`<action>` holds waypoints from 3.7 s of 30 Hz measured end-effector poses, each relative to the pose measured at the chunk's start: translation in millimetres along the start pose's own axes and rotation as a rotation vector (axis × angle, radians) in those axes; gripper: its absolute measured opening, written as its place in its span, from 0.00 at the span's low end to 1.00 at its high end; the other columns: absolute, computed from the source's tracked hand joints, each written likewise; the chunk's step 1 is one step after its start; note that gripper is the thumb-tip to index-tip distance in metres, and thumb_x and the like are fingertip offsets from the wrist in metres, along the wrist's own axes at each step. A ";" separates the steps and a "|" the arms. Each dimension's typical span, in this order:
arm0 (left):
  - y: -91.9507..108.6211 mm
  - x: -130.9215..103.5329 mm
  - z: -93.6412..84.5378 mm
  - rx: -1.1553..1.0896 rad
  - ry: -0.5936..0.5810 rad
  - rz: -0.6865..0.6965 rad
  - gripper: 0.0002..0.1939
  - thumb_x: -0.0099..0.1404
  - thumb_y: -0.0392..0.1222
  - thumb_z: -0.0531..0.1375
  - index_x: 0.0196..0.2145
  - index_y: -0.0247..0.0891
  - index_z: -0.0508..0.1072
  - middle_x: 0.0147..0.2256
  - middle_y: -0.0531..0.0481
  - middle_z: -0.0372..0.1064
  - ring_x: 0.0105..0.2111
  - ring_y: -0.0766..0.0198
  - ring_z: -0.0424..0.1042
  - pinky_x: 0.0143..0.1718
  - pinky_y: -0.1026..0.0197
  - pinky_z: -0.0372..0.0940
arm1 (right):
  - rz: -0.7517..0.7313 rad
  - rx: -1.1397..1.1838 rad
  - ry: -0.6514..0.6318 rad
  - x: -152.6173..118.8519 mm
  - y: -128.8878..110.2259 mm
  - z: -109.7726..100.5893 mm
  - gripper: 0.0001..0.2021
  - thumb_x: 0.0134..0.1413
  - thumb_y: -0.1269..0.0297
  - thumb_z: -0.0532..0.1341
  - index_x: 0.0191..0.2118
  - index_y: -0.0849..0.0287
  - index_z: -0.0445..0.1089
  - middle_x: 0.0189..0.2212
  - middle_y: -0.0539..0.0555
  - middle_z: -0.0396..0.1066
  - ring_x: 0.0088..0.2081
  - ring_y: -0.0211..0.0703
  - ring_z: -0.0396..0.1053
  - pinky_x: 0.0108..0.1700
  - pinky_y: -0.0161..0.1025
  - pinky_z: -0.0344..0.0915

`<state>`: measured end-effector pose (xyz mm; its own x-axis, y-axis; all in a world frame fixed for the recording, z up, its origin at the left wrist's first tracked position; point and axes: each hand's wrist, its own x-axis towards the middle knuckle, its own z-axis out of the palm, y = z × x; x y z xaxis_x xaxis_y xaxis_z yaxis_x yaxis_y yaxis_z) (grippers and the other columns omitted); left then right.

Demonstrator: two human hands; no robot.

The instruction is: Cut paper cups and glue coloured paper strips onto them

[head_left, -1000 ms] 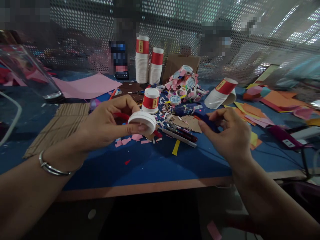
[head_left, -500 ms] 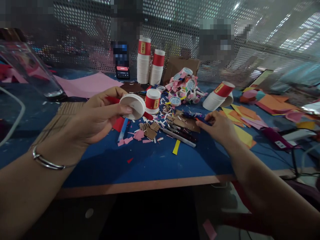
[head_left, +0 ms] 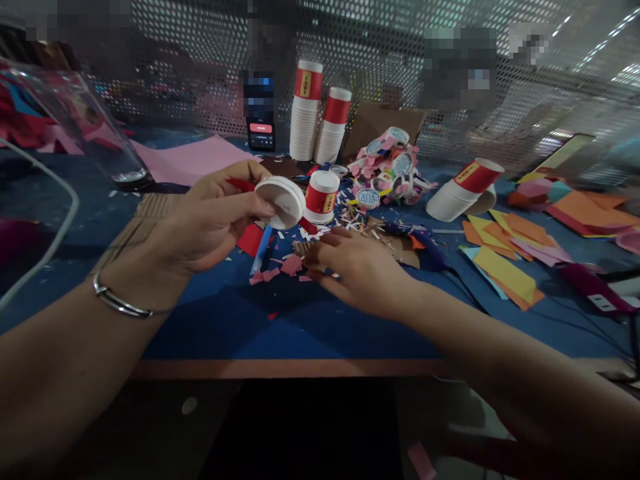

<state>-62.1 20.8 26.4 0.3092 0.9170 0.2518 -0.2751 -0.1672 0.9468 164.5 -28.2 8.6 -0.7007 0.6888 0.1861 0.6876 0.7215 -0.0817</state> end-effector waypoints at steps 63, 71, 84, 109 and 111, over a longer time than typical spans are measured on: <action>-18.7 -1.6 9.4 0.000 -0.219 -0.376 0.08 0.47 0.35 0.66 0.29 0.37 0.75 0.27 0.51 0.71 0.26 0.66 0.66 0.25 0.64 0.61 | 0.213 1.162 0.289 5.1 9.2 0.3 0.17 0.54 0.52 0.75 0.37 0.57 0.73 0.29 0.49 0.75 0.29 0.38 0.73 0.31 0.36 0.70; -18.2 -3.9 7.9 -0.023 -0.235 -0.373 0.09 0.50 0.33 0.68 0.31 0.38 0.75 0.29 0.52 0.74 0.27 0.66 0.69 0.28 0.63 0.63 | 0.215 1.206 0.253 5.1 10.7 3.1 0.20 0.51 0.50 0.77 0.37 0.57 0.71 0.30 0.49 0.74 0.29 0.38 0.73 0.31 0.36 0.70; -13.9 2.6 1.7 0.012 -0.130 -0.318 0.09 0.49 0.34 0.65 0.30 0.38 0.73 0.28 0.52 0.69 0.27 0.66 0.67 0.30 0.61 0.63 | 0.218 1.059 0.333 5.3 11.4 1.5 0.14 0.58 0.56 0.73 0.42 0.57 0.71 0.32 0.49 0.74 0.30 0.37 0.73 0.33 0.37 0.70; -10.3 10.4 -5.8 -0.085 0.087 -0.230 0.08 0.51 0.31 0.59 0.30 0.37 0.72 0.27 0.54 0.65 0.27 0.67 0.67 0.32 0.65 0.69 | 0.012 0.501 0.232 4.5 11.4 17.9 0.03 0.64 0.70 0.63 0.37 0.60 0.75 0.36 0.55 0.76 0.40 0.44 0.72 0.44 0.42 0.68; -11.5 10.0 -4.5 -0.070 0.049 -0.236 0.09 0.49 0.30 0.58 0.31 0.36 0.72 0.27 0.54 0.65 0.26 0.69 0.65 0.30 0.67 0.66 | 0.069 0.664 0.263 2.9 12.7 12.6 0.02 0.63 0.69 0.65 0.37 0.60 0.75 0.33 0.53 0.76 0.34 0.40 0.72 0.39 0.39 0.68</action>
<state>-59.9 33.5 17.1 0.3284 0.9444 0.0134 -0.2630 0.0778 0.9616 168.8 -16.1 -4.2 -0.5329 0.7549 0.3822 0.4088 0.6252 -0.6648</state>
